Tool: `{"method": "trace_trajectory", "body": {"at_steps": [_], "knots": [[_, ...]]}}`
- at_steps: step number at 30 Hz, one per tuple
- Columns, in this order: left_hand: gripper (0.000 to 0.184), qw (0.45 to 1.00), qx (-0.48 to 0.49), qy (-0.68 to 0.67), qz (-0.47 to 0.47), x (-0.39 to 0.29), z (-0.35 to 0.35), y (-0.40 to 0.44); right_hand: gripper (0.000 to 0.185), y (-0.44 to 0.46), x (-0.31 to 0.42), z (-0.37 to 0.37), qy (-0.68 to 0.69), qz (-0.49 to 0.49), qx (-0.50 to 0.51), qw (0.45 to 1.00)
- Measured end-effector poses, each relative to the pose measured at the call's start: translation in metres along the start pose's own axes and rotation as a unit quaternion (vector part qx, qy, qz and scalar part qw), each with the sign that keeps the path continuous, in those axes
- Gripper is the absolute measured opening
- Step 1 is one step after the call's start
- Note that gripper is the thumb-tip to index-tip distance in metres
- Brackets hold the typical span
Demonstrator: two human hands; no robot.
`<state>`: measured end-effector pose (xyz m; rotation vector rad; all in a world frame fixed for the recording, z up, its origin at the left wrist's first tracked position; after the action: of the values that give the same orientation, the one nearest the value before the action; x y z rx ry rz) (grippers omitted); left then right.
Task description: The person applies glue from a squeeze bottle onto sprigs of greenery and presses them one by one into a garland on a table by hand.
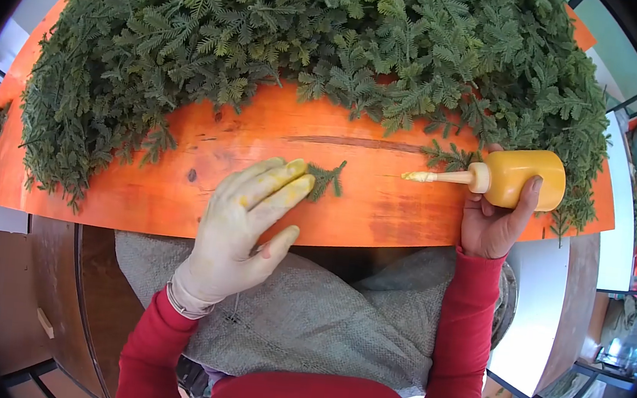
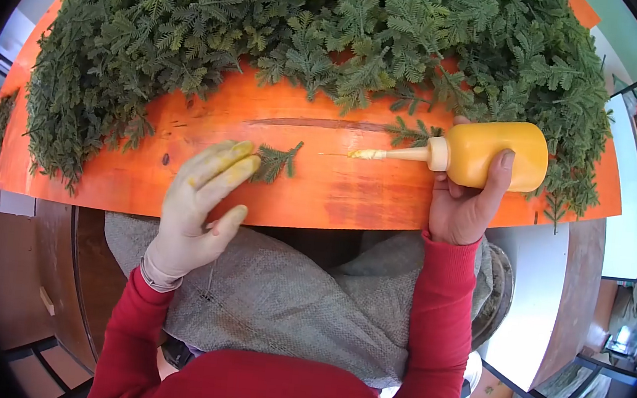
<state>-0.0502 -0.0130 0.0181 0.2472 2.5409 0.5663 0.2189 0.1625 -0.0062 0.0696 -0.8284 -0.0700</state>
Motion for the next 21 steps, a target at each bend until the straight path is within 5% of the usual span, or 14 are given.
{"method": "trace_trajectory", "body": {"at_steps": [14, 21], "knots": [[0.076, 0.977, 0.209, 0.044, -0.029, 0.007, -0.001, 0.012, 0.050, -0.002, 0.006, 0.022, -0.025, -0.002, 0.070, 0.997], [0.080, 0.975, 0.222, 0.008, -0.028, 0.012, -0.001, 0.013, 0.052, -0.001, -0.012, 0.034, -0.094, -0.003, 0.118, 0.989]]}}
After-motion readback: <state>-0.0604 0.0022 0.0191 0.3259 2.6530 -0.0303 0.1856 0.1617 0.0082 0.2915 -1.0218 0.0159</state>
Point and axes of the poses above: each hand's wrist, its own y-axis towards the middle knuckle, its own z-axis out of the palm, x = y × z, the point moved 1 cm from there along y, towards the middle knuckle, and after that the axes turned 1 degree about -x, right-handed, at the moved point
